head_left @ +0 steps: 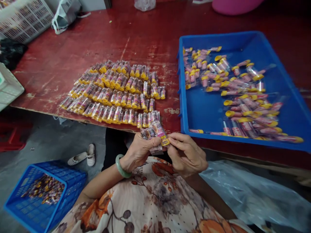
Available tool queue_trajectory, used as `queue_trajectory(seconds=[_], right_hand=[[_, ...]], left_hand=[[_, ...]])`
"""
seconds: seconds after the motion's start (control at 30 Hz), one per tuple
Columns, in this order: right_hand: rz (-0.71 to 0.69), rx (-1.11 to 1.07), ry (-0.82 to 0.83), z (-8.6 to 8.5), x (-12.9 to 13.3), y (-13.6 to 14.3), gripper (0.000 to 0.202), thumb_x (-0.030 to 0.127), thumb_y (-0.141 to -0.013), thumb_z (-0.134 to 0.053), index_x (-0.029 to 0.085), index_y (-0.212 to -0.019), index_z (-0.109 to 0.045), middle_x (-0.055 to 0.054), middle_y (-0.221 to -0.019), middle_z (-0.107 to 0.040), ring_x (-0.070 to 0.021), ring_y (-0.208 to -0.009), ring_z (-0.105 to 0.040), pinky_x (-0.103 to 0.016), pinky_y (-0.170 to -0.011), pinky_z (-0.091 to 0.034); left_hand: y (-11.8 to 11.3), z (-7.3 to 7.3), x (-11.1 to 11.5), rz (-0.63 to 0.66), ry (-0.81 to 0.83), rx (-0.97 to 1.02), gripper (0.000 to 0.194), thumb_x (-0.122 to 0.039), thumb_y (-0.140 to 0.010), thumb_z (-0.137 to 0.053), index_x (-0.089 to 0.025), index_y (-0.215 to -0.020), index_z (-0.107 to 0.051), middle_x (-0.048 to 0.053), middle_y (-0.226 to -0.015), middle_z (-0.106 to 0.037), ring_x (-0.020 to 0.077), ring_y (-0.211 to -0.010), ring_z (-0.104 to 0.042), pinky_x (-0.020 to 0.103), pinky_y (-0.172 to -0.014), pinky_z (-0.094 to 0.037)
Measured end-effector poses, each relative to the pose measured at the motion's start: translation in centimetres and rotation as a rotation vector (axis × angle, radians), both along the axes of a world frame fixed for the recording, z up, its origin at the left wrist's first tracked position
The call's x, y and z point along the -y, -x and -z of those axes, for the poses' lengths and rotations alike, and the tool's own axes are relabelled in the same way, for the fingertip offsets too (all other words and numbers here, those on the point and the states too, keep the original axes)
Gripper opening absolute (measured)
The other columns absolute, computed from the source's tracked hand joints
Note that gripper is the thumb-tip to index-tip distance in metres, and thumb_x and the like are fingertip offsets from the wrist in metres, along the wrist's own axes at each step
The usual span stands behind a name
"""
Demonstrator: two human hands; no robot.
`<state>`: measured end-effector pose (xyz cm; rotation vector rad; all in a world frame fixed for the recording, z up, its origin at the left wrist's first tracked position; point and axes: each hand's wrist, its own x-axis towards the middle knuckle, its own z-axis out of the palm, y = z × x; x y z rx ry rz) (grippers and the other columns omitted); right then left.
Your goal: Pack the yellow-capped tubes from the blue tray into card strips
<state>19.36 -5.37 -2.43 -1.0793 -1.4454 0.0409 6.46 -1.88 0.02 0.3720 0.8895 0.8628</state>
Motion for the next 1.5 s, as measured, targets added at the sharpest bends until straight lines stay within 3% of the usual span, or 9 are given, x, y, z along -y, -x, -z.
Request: queue_trajectory(seconds=[0.4,1.2,1.5], right_hand=[[0.046,0.01,0.028,0.5,0.2,0.1,0.025,0.004,-0.079,-0.066,0.022,-0.096,-0.07,-0.005,-0.091,-0.074,-0.0177,-0.076,-0.072,-0.03,-0.063,-0.061],[0.043,0.013,0.017,0.7,0.0,0.1,0.026,0.001,-0.078,-0.067,0.022,-0.093,-0.071,-0.003,-0.092,-0.074,-0.0166,-0.075,-0.071,-0.029,-0.064,-0.061],[0.016,-0.013,0.015,1.1,-0.1,0.2,0.03,0.004,-0.077,-0.068,0.021,-0.101,-0.071,-0.005,-0.094,-0.073,-0.0185,-0.079,-0.071,-0.032,-0.065,-0.062]], left_hand=[[-0.1,-0.2,-0.1,-0.013,0.002,0.002,0.046,-0.03,-0.043,-0.098,-0.012,-0.075,-0.07,0.001,-0.071,-0.068,0.0128,-0.063,-0.061,0.028,-0.066,-0.052],[-0.2,0.2,-0.1,-0.016,-0.022,-0.016,0.046,-0.031,-0.045,-0.097,-0.013,-0.078,-0.07,0.001,-0.074,-0.068,0.013,-0.067,-0.06,0.029,-0.071,-0.049],[0.3,0.3,-0.1,0.021,-0.036,0.005,0.037,-0.03,-0.054,-0.094,-0.013,-0.077,-0.072,0.001,-0.074,-0.07,0.0121,-0.066,-0.062,0.025,-0.068,-0.05]])
